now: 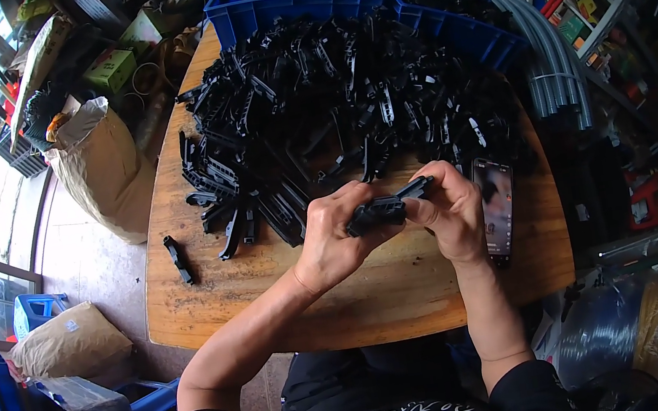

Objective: Assembling and inspecting small black plastic industrial components at a workbench.

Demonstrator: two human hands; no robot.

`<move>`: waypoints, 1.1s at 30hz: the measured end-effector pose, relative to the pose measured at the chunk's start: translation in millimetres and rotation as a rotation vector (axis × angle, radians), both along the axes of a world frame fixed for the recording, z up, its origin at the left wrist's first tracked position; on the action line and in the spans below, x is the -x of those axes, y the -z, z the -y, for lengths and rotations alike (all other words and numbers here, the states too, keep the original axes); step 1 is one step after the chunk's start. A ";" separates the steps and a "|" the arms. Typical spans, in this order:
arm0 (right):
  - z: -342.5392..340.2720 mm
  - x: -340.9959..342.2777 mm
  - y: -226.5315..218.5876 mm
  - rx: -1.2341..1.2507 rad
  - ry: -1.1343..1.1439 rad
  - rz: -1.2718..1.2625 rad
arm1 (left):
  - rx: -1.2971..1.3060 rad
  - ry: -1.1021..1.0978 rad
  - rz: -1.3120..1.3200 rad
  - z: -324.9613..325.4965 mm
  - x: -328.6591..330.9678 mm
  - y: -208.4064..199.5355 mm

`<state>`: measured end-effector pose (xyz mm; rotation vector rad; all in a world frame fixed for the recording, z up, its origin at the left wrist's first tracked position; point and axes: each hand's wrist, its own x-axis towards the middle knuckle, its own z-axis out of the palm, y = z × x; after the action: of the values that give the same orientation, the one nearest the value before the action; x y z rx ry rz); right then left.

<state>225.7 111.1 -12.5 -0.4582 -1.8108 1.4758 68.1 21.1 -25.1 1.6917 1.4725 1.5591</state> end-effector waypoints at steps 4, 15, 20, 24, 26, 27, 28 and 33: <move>1.6 -1.0 0.4 0.034 -0.020 -0.065 | 0.146 0.021 0.105 0.7 -3.9 -6.2; 0.7 -2.5 -1.8 -0.164 0.106 0.033 | 0.382 0.236 0.483 -4.3 -3.2 -4.1; 1.2 -5.3 4.9 -0.113 0.062 0.169 | 0.392 0.274 0.536 -4.8 -1.2 -13.3; 7.4 9.8 10.4 0.011 -0.065 0.072 | 0.158 0.151 0.245 -6.4 -7.4 2.0; 13.5 15.6 7.8 0.134 -0.057 0.016 | 0.194 0.133 0.114 -9.0 -8.2 19.5; 11.3 16.0 9.8 0.062 -0.014 0.090 | 0.261 0.147 0.136 -10.1 -8.3 22.8; 9.7 14.8 11.0 -0.006 0.028 0.166 | 0.314 0.201 0.198 -11.3 -8.8 23.1; -54.9 28.1 -6.3 0.586 0.187 -0.117 | 0.456 0.375 0.688 -5.8 -8.9 3.1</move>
<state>197.6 166.1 -6.2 -0.7831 -1.1864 1.8439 77.0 26.9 -28.2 0.9539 0.9764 1.2802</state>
